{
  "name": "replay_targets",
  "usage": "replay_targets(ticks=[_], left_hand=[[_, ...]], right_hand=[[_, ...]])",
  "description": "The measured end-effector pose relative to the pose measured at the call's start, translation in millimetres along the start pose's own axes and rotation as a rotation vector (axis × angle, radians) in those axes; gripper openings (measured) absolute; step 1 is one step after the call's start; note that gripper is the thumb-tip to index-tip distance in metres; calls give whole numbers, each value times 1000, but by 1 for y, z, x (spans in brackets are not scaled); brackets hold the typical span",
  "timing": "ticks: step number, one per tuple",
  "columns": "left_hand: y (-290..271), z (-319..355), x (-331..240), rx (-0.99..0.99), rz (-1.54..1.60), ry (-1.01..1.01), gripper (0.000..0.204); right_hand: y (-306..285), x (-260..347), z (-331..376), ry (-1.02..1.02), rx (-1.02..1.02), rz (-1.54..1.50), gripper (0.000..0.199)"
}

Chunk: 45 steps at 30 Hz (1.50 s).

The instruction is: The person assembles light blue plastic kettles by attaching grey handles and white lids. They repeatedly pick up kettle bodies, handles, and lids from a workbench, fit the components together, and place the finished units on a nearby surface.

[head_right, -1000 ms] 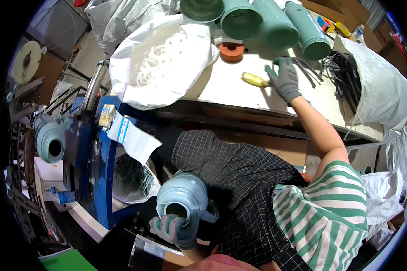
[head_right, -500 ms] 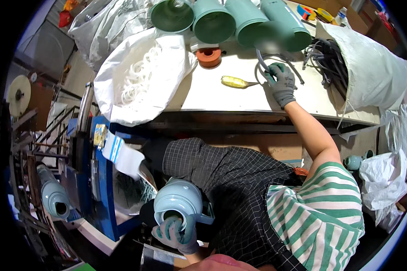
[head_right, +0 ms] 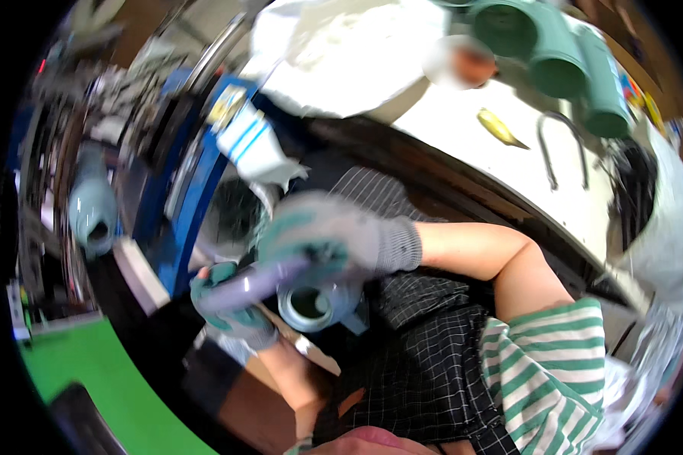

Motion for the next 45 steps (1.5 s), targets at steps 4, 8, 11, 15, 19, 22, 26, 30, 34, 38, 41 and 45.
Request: replay_targets(ticks=[4, 8, 11, 15, 19, 22, 26, 30, 34, 38, 41, 45], left_hand=[[-61, 32, 20, -418, -353, -359, 31], [-59, 19, 69, -379, 689, -701, 21], [-74, 13, 60, -345, 702, -830, 21], [-103, -1, 68, -476, 737, -761, 20], [-16, 10, 53, -379, 902, -879, 28], [59, 44, 21, -126, 1041, -1248, 32], [31, 22, 15, -127, 1157, -849, 26], [31, 15, -3, -247, 1141, -790, 25], [39, 35, 11, -220, 1170, -848, 24], [41, 32, 7, -148, 1284, -878, 25], [60, 43, 8, -111, 1458, -1001, 29], [50, 38, -7, 15, 1129, -918, 28]], right_hand=[[28, 13, -17, 82, 39, 92, 89], [87, -15, 15, -94, 225, 341, 86], [83, -11, -14, 58, 146, 221, 74], [55, 9, -8, 96, 165, 71, 84], [24, 3, 22, 125, -17, -121, 107], [17, -4, 32, 127, -52, -79, 104], [16, -6, 49, 145, -61, -49, 105], [22, -2, 45, 109, -76, -133, 103], [23, 0, 43, 126, -63, -130, 100], [21, -1, 51, 132, -11, -122, 82], [36, 8, 32, 52, 103, -133, 55], [53, 21, 18, 41, 293, 12, 42]])
Point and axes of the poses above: each hand's wrist, its own z-axis away from the middle knuckle, its own y-axis out of the palm, x = y × z, the point moved 6 cm from there along -z, towards the middle knuckle, and after that the axes turned 14 degrees about -z, right-handed, at the moved point
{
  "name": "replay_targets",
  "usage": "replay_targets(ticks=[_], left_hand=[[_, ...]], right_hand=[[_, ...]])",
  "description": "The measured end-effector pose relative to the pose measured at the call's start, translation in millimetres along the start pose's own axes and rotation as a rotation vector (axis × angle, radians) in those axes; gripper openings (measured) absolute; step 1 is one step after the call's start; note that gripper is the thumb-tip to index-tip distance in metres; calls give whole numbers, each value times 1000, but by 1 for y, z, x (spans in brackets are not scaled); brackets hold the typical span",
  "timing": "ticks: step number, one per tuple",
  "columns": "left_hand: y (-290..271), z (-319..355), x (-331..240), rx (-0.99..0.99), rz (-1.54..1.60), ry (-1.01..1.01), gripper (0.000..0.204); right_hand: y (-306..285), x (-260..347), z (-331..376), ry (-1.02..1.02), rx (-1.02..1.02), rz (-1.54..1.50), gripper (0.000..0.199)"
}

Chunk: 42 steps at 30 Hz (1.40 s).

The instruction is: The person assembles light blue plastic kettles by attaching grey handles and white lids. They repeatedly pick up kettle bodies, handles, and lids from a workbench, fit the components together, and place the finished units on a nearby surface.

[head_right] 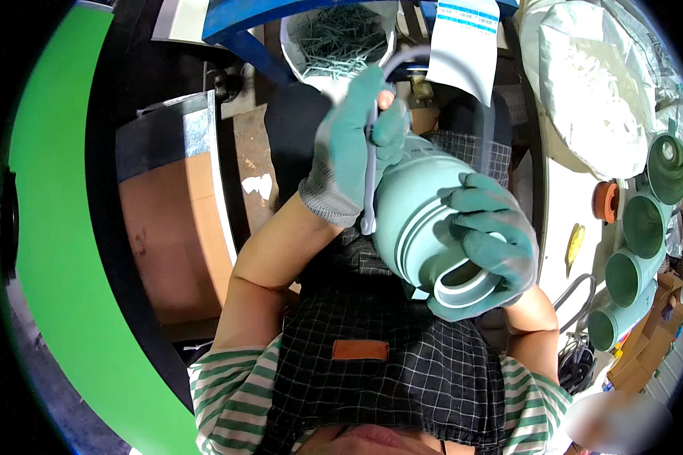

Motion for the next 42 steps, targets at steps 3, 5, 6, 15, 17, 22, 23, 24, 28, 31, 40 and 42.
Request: replay_targets(ticks=[3, 5, 6, 15, 17, 22, 23, 24, 28, 31, 40, 42], left_hand=[[11, 18, -20, 135, -246, 414, 30], [27, 41, -35, 214, -443, 778, 42], [41, 53, -48, 263, -486, 972, 49], [-41, 18, -21, 462, 408, 91, 32], [-52, 23, -19, 424, 350, 50, 33], [-63, 65, -25, -403, -362, 298, 34], [-51, 89, -30, -770, -666, 466, 38], [-49, 102, -23, -606, -597, 459, 40], [2, 152, -26, -80, -1081, 901, 69], [37, 155, -26, 76, -1392, 1201, 69], [3, 143, -24, -163, -1219, 606, 38], [8, 135, -27, -393, -1238, 798, 39]], right_hand=[[1, 3, -13, -30, -14, -234, 36], [-4, -20, 24, 242, -203, -325, 41], [0, -22, 38, 548, -423, -413, 43], [-8, -13, -17, 344, -581, -1048, 76], [-17, -35, -21, 204, -522, -717, 78], [19, -88, -25, 398, -460, -1443, 67], [20, -95, -14, 438, -499, -1440, 66], [15, -98, -11, 475, -550, -1431, 66], [23, -95, -8, 584, -612, -1322, 59], [24, -99, -10, 597, -589, -1303, 52], [0, -29, -39, -246, -313, -479, 63], [-17, -40, -28, 116, -378, -655, 71]])
Point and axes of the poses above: each hand's wrist, its own z-axis away from the middle knuckle, its own y-axis out of the palm, x = y × z, the point moved 6 cm from there along -z, towards the middle knuckle, and after that the axes turned 14 degrees about -z, right-handed, at the moved point
